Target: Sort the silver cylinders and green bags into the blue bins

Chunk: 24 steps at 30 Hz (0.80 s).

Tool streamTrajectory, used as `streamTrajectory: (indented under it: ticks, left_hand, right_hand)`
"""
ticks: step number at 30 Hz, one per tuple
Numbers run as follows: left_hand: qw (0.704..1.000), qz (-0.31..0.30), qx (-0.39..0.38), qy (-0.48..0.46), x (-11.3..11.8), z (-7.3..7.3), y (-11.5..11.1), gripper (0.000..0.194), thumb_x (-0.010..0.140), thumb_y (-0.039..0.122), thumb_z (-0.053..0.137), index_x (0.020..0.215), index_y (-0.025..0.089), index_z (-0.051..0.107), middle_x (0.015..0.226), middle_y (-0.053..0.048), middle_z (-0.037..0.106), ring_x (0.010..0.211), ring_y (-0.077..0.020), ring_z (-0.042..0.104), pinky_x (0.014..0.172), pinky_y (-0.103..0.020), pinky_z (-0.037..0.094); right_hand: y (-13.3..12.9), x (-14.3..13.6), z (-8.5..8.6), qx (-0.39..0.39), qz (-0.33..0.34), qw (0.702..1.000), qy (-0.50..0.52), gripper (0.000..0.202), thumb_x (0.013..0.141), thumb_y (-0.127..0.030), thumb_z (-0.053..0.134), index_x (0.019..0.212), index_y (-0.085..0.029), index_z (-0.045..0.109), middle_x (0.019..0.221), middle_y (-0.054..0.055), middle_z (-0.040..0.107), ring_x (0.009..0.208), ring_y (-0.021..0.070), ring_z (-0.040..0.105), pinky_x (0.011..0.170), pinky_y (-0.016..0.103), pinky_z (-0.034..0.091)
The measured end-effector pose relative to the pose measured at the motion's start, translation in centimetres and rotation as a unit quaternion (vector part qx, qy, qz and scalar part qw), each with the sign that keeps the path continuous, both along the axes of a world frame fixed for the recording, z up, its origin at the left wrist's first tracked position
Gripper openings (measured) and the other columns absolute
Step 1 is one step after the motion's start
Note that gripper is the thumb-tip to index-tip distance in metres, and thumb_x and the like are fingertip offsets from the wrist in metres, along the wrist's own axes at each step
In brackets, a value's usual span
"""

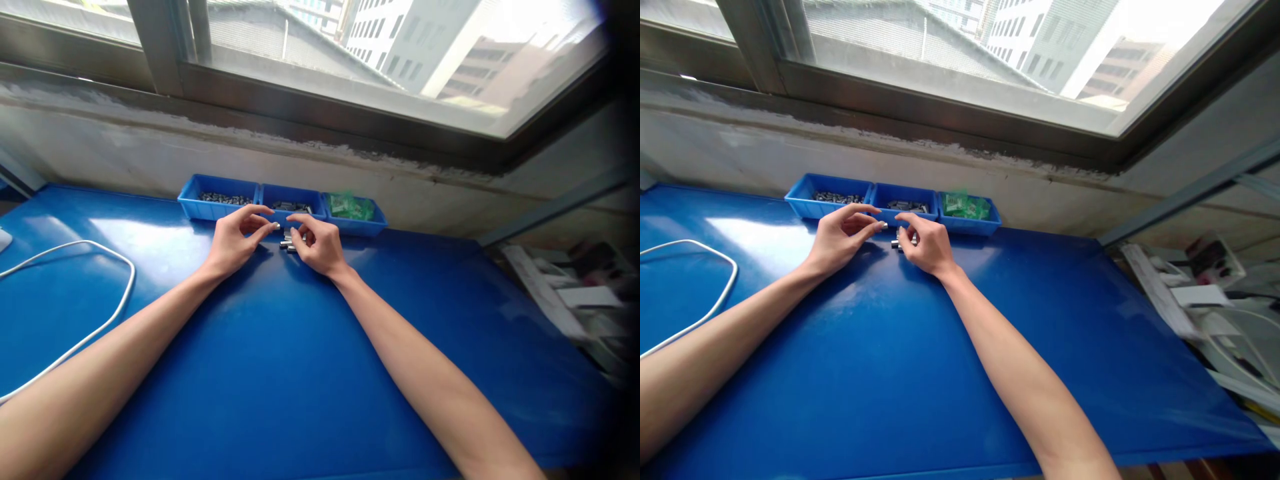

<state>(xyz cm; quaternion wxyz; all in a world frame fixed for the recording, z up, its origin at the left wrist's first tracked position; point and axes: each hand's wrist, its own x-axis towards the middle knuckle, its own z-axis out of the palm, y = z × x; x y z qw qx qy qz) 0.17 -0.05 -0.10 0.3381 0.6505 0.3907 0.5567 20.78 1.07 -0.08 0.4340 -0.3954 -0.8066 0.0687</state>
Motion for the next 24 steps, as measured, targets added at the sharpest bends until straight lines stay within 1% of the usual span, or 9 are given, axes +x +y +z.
streamTrajectory:
  ticks: [4, 7, 10, 14, 20, 22, 24]
  left_hand:
    - [0.999, 0.003, -0.039, -0.028, -0.21, 0.12, 0.17, 0.041, 0.082, 0.053, 0.081, 0.103, 0.018, 0.073, 0.080, -0.004, 0.078, 0.074, -0.0202, 0.077, 0.069, -0.026, 0.060]
    - [0.998, -0.004, -0.048, -0.034, -0.18, 0.24, 0.17, 0.044, 0.081, 0.057, 0.080, 0.099, 0.018, 0.072, 0.078, -0.004, 0.078, 0.072, -0.0202, 0.077, 0.069, -0.026, 0.061]
    - [0.997, -0.020, -0.056, -0.044, -0.06, 0.26, 0.12, 0.045, 0.081, 0.058, 0.081, 0.096, 0.017, 0.071, 0.079, -0.004, 0.078, 0.073, -0.0207, 0.077, 0.069, -0.027, 0.061]
    - [0.998, -0.025, -0.053, -0.038, 0.01, 0.23, 0.08, 0.044, 0.081, 0.057, 0.081, 0.094, 0.017, 0.071, 0.072, -0.003, 0.076, 0.065, -0.0189, 0.075, 0.063, -0.026, 0.059]
    - [0.998, -0.035, -0.046, -0.006, -0.05, 0.26, 0.05, 0.044, 0.082, 0.059, 0.079, 0.094, 0.017, 0.072, 0.072, -0.003, 0.076, 0.064, -0.0181, 0.073, 0.061, -0.025, 0.057]
    - [0.999, -0.022, -0.039, 0.005, -0.02, 0.22, 0.09, 0.043, 0.084, 0.058, 0.078, 0.095, 0.017, 0.072, 0.074, -0.004, 0.076, 0.067, -0.0187, 0.074, 0.063, -0.025, 0.057]
    - [1.000, 0.001, -0.024, 0.020, 0.03, 0.20, 0.10, 0.042, 0.088, 0.058, 0.073, 0.096, 0.017, 0.072, 0.079, -0.005, 0.077, 0.072, -0.0193, 0.075, 0.067, -0.026, 0.057]
  right_hand:
    - [-0.28, 0.00, 0.14, 0.000, 0.037, 0.999, -0.036, 0.029, 0.090, -0.028, 0.066, 0.117, -0.019, 0.072, 0.076, 0.000, 0.072, 0.060, 0.0131, 0.059, 0.068, 0.026, 0.050]
    - [-0.35, -0.08, 0.09, 0.020, 0.048, 0.997, -0.058, 0.031, 0.092, -0.035, 0.069, 0.118, -0.018, 0.073, 0.079, 0.002, 0.073, 0.061, 0.0132, 0.060, 0.067, 0.026, 0.050]
    - [-0.25, -0.13, -0.07, 0.045, 0.054, 0.995, -0.075, 0.028, 0.094, -0.037, 0.068, 0.113, -0.018, 0.075, 0.079, 0.003, 0.074, 0.061, 0.0132, 0.061, 0.065, 0.026, 0.049]
    - [-0.08, -0.09, -0.25, 0.055, 0.050, 0.994, -0.083, 0.026, 0.098, -0.038, 0.064, 0.109, -0.018, 0.077, 0.079, 0.004, 0.075, 0.061, 0.0130, 0.062, 0.065, 0.026, 0.049]
    - [-0.05, -0.04, -0.33, 0.053, 0.043, 0.992, -0.107, 0.030, 0.102, -0.041, 0.059, 0.113, -0.019, 0.076, 0.084, 0.005, 0.077, 0.065, 0.0142, 0.065, 0.068, 0.027, 0.049]
    - [-0.13, -0.10, -0.29, 0.057, 0.039, 0.992, -0.110, 0.031, 0.103, -0.041, 0.058, 0.112, -0.019, 0.076, 0.084, 0.006, 0.078, 0.065, 0.0145, 0.065, 0.067, 0.027, 0.049]
    - [-0.18, -0.16, -0.25, 0.064, 0.016, 0.993, -0.097, 0.030, 0.103, -0.042, 0.058, 0.111, -0.019, 0.076, 0.083, 0.005, 0.077, 0.064, 0.0148, 0.065, 0.066, 0.028, 0.048]
